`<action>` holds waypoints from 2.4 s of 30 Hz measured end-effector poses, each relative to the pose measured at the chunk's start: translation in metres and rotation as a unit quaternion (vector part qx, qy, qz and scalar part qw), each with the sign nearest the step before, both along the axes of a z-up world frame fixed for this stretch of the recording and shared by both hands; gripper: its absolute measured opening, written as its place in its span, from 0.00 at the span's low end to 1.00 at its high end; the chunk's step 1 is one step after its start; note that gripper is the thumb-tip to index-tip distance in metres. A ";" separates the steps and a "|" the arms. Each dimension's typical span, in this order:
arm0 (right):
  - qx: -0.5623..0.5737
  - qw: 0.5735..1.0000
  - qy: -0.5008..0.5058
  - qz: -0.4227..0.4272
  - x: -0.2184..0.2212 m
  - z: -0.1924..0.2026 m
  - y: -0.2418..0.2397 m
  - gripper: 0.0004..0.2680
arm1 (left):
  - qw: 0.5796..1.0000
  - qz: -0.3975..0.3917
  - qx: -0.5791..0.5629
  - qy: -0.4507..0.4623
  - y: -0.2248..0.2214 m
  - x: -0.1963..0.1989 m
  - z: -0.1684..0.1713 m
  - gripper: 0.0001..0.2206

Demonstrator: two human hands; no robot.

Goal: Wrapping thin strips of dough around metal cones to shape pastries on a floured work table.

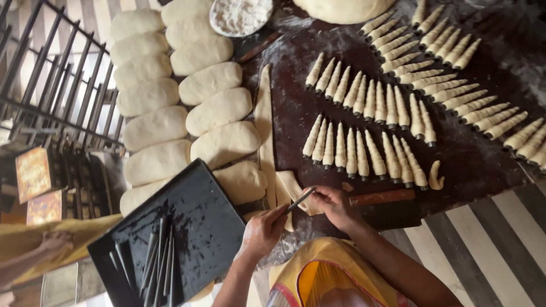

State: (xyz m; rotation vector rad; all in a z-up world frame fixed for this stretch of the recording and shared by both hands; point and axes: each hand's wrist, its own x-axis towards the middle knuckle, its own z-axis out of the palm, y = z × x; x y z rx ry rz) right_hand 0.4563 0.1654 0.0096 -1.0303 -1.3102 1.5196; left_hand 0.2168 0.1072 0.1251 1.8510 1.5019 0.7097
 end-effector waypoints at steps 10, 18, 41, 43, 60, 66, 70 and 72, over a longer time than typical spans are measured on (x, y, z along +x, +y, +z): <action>-0.050 0.992 0.111 -0.024 -0.014 0.012 -0.001 0.12 | 0.995 0.080 0.053 -0.003 -0.018 0.028 -0.009 0.11; -0.155 0.948 0.276 -0.010 -0.019 -0.016 0.001 0.18 | 0.837 0.110 -0.372 -0.386 -0.028 0.018 -0.038 0.16; -0.024 0.972 0.212 0.095 -0.008 0.001 -0.001 0.13 | 0.686 0.147 -0.459 -0.545 -0.023 0.021 -0.066 0.18; -0.072 0.982 0.154 0.079 -0.009 0.005 0.000 0.14 | 0.971 0.072 0.205 -0.099 -0.028 0.025 -0.068 0.10; -0.026 0.996 0.072 0.037 -0.010 -0.002 -0.008 0.13 | 0.763 0.212 -0.247 -0.558 -0.017 0.022 -0.108 0.03; -0.059 0.993 0.086 0.048 -0.007 -0.005 -0.010 0.11 | 0.679 0.249 -0.311 -0.617 -0.015 0.020 -0.126 0.06; -0.065 0.986 0.148 0.046 -0.011 -0.019 -0.012 0.10 | 0.557 0.337 -0.398 -0.647 -0.005 0.023 -0.084 0.12; -0.034 0.987 0.141 0.062 -0.008 -0.009 -0.008 0.10 | 0.640 0.261 -0.319 -0.648 -0.008 0.022 -0.101 0.09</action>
